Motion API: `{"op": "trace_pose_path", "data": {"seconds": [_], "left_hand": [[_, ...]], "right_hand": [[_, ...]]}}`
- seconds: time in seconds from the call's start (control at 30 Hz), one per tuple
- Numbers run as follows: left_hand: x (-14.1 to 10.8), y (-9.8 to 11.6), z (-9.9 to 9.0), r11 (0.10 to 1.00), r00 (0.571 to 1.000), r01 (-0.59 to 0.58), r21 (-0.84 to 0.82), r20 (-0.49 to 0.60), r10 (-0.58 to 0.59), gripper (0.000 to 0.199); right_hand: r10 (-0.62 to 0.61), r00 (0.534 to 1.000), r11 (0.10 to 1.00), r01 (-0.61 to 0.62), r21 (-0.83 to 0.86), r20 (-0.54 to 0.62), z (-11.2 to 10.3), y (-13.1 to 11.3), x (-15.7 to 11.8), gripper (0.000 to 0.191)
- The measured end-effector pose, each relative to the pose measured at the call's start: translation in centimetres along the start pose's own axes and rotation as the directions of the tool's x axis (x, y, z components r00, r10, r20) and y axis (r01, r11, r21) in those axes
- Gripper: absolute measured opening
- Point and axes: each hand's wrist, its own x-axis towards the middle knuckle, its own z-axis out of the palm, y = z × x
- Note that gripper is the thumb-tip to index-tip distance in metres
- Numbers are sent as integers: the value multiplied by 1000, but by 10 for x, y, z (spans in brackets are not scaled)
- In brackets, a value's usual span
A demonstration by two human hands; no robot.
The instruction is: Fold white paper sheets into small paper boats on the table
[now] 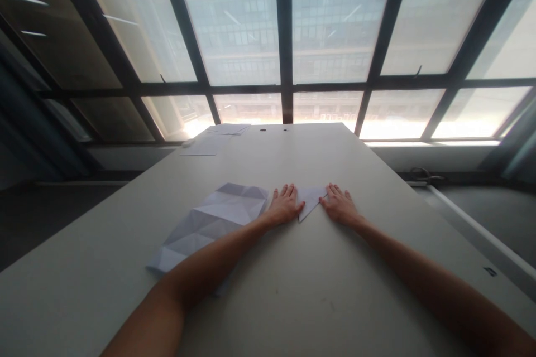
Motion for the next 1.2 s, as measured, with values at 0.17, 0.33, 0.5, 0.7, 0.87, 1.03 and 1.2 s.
{"op": "trace_pose_path", "data": {"seconds": [0.17,0.33,0.5,0.7,0.87,1.03,1.2], "left_hand": [[2,-2,1,998,993,-21,-53,-115,15,64],[-1,3,4,964,959,-263,-37,-116,258,55],[-4,6,6,941,941,-338,-10,7,338,62],[-2,4,6,933,933,-360,-5,13,360,61],[-1,3,7,935,935,-354,14,21,354,61],[-1,4,6,935,935,-354,20,34,353,60],[0,3,6,934,933,-358,16,33,357,60]], "right_hand": [[23,1000,1000,-23,1,-18,1,0,-1,69],[41,998,999,-41,-4,-51,-1,-4,-4,65],[-91,995,996,92,11,-36,-2,-4,-5,63],[-266,964,963,265,45,26,-3,-5,-5,61],[-95,995,995,95,2,27,2,-4,-3,67],[10,1000,1000,-10,-14,-11,3,-2,-1,67],[76,997,997,-77,-16,-22,2,1,0,68]]}}
